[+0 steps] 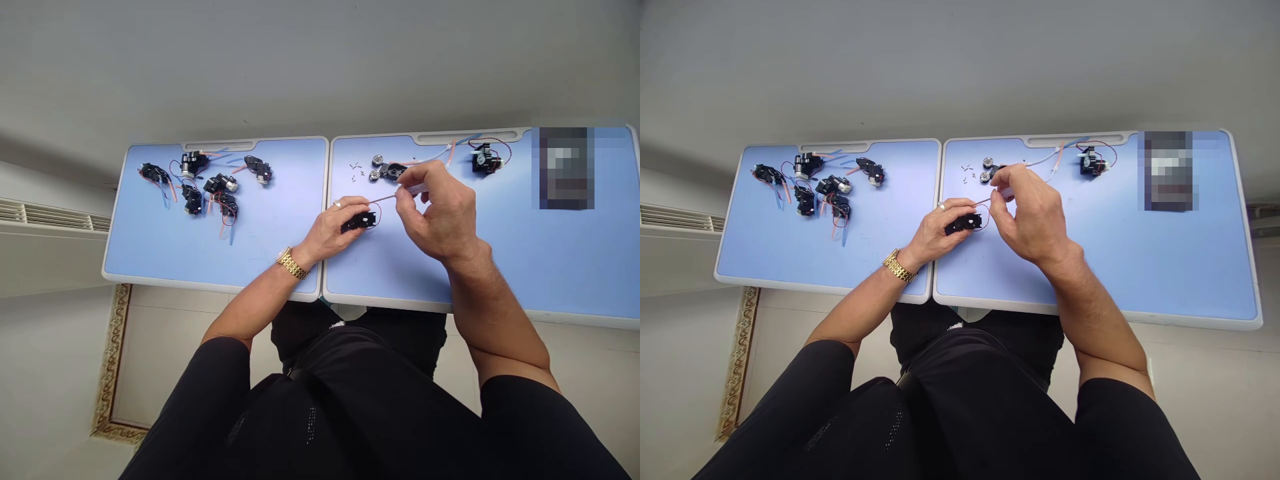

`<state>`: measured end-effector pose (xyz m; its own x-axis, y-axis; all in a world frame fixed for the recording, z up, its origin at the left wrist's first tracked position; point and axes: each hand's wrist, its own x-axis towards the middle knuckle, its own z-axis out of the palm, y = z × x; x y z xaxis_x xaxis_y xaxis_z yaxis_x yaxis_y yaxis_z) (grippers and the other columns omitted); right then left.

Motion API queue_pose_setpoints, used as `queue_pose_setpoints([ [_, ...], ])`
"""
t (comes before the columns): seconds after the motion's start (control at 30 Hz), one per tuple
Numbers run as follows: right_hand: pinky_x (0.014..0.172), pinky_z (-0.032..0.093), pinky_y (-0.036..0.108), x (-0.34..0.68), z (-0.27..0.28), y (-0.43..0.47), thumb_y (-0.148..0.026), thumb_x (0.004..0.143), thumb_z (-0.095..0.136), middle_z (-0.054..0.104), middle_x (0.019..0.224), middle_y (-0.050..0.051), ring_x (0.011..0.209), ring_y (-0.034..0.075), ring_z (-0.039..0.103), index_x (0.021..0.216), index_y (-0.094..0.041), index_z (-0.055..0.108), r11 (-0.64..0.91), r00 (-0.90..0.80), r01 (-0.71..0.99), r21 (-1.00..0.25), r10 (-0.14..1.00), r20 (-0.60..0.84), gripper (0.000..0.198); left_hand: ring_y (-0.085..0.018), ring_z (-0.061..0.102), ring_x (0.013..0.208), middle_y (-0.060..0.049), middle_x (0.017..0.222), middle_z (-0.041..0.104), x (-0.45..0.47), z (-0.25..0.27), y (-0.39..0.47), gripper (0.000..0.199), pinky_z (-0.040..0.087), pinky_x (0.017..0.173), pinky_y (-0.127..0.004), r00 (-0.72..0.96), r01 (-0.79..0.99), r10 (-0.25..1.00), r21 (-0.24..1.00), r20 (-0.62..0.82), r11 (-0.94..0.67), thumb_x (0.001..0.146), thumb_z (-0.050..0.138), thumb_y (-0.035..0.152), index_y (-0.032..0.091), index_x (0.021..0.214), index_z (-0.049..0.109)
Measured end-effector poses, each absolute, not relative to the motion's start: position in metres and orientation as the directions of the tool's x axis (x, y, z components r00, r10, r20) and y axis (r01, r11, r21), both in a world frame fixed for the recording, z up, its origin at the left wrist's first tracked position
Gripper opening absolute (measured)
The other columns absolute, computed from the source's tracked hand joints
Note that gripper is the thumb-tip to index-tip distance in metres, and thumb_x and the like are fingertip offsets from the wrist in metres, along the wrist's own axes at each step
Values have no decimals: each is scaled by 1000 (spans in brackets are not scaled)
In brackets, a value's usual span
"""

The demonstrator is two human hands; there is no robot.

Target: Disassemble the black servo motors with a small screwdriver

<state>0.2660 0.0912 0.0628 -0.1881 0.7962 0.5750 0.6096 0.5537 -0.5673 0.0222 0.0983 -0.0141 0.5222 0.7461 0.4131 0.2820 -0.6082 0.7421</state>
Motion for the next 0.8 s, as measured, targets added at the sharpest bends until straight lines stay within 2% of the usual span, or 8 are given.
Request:
queue_pose_setpoints([
  [0.1, 77, 58, 43, 272, 63, 95, -21, 103, 60, 75, 102, 5, 82, 24, 72, 117, -29, 68, 528, -105, 615, -585, 790, 603, 19, -28, 73, 139, -13, 149, 75, 28, -11, 101, 35, 60, 122, -51, 479, 359, 801, 753, 358, -551, 105, 74, 27, 23, 139, 72],
  [0.27, 73, 57, 44, 279, 63, 102, -24, 103, 58, 76, 104, 5, 80, 24, 71, 118, -31, 68, 460, 10, 667, -586, 781, 624, 20, -31, 73, 138, -13, 148, 76, 40, -6, 115, 27, 56, 127, -55, 319, 493, 928, 803, 191, -335, 98, 79, 23, 20, 125, 78],
  [0.37, 69, 56, 43, 280, 61, 105, -25, 103, 59, 75, 101, 5, 76, 23, 69, 114, -29, 68, 492, -3, 666, -561, 754, 657, 15, -35, 70, 144, -15, 160, 69, 41, -7, 124, 21, 56, 128, -60, 290, 464, 946, 844, 143, -270, 97, 81, 24, 20, 118, 81],
  [0.47, 72, 58, 45, 281, 58, 107, -28, 107, 58, 76, 104, 7, 81, 25, 71, 118, -29, 68, 473, -9, 677, -563, 771, 637, 15, -38, 65, 152, -14, 171, 60, 37, -7, 127, 20, 56, 126, -64, 322, 392, 935, 879, 146, -272, 101, 82, 32, 22, 118, 82],
  [0.63, 73, 59, 45, 287, 55, 109, -29, 109, 58, 76, 104, 7, 82, 25, 73, 121, -30, 68, 453, 2, 690, -565, 779, 627, 16, -39, 55, 163, -14, 177, 54, 19, -2, 118, 37, 51, 131, -64, 399, 325, 907, 904, 135, -278, 100, 85, 50, 26, 128, 81],
  [0.73, 72, 58, 44, 291, 57, 109, -29, 109, 58, 76, 103, 6, 83, 25, 73, 122, -30, 67, 448, -10, 698, -558, 786, 618, 16, -35, 59, 158, -14, 168, 62, 11, 0, 112, 39, 54, 128, -58, 387, 294, 908, 912, 160, -286, 98, 87, 48, 27, 131, 82],
  [0.8, 72, 58, 44, 292, 58, 108, -29, 109, 58, 75, 102, 6, 83, 25, 73, 122, -31, 68, 445, -8, 692, -568, 792, 610, 17, -30, 69, 142, -13, 149, 74, 10, -1, 109, 39, 60, 118, -51, 371, 279, 912, 916, 174, -288, 96, 89, 45, 27, 131, 82],
])
